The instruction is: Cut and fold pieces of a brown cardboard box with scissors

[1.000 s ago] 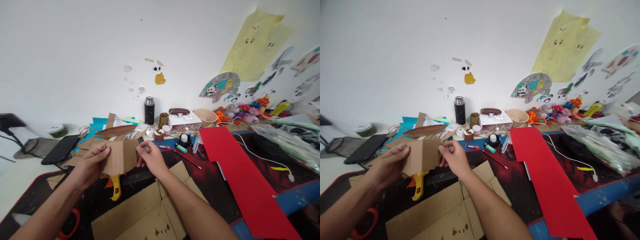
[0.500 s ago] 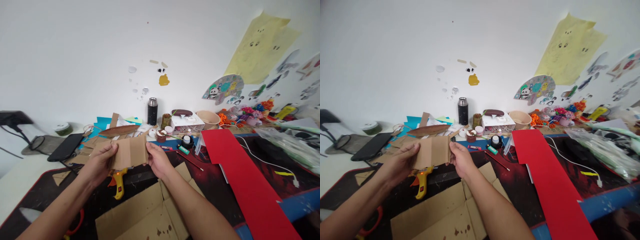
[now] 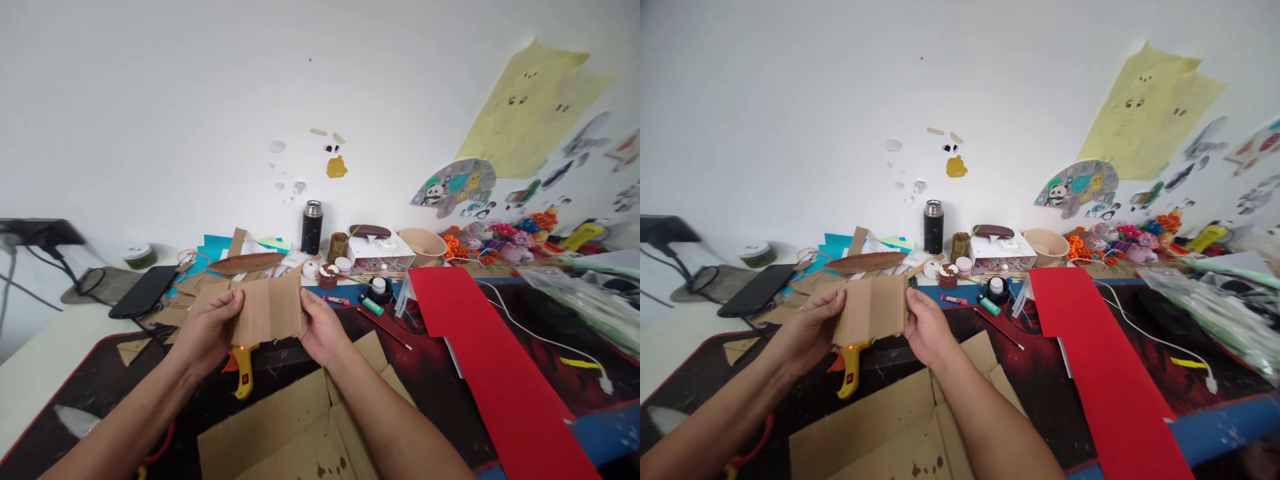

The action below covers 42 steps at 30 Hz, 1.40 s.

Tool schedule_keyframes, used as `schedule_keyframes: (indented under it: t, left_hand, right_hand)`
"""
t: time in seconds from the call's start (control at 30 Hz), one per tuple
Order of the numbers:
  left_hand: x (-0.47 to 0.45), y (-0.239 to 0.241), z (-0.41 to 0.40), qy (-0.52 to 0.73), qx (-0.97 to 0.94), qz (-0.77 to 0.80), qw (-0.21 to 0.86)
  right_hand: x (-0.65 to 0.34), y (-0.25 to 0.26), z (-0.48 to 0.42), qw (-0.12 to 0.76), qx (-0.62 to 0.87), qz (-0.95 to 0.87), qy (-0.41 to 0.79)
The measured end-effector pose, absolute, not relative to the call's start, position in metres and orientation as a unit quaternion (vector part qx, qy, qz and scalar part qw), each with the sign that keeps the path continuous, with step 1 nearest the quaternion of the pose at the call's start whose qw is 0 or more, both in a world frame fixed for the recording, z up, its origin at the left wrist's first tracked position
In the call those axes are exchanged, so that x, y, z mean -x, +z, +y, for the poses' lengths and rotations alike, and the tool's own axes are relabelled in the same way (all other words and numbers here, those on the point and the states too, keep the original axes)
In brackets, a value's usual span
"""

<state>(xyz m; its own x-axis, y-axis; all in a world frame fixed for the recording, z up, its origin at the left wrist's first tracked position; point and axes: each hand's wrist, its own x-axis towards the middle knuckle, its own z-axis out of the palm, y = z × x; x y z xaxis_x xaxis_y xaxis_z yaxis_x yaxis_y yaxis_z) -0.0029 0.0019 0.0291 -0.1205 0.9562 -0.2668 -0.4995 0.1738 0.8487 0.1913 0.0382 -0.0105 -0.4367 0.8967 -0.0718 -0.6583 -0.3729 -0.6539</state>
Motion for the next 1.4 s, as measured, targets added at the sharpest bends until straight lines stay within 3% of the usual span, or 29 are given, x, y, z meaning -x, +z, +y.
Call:
schedule_keyframes:
  t: [0.53,0.7,0.87,1.07,1.23,1.4]
  left_hand:
    - [0.007,0.043,-0.001,0.519,-0.304,0.502,0.622]
    - [0.015,0.041,0.006,0.591,-0.267,0.505,0.57]
    - [0.02,0.045,0.011,0.672,-0.214,0.486,0.517]
    - [0.023,0.048,0.013,0.688,-0.2,0.47,0.515]
    - [0.023,0.042,0.013,0.698,-0.202,0.453,0.517]
    - [0.022,0.041,0.013,0.705,-0.196,0.45,0.511]
  right_hand:
    - [-0.195,-0.008,0.042,0.493,0.329,-0.367,0.717]
    - [-0.199,-0.007,0.041,0.463,0.339,-0.47,0.671]
    - [-0.201,-0.004,0.035,0.349,0.389,-0.676,0.52]
    - [-0.206,0.01,0.024,0.104,0.413,-0.878,0.219]
    - [-0.212,0.02,0.018,-0.008,0.394,-0.908,0.141]
    - [-0.212,0.022,0.016,-0.051,0.399,-0.906,0.133]
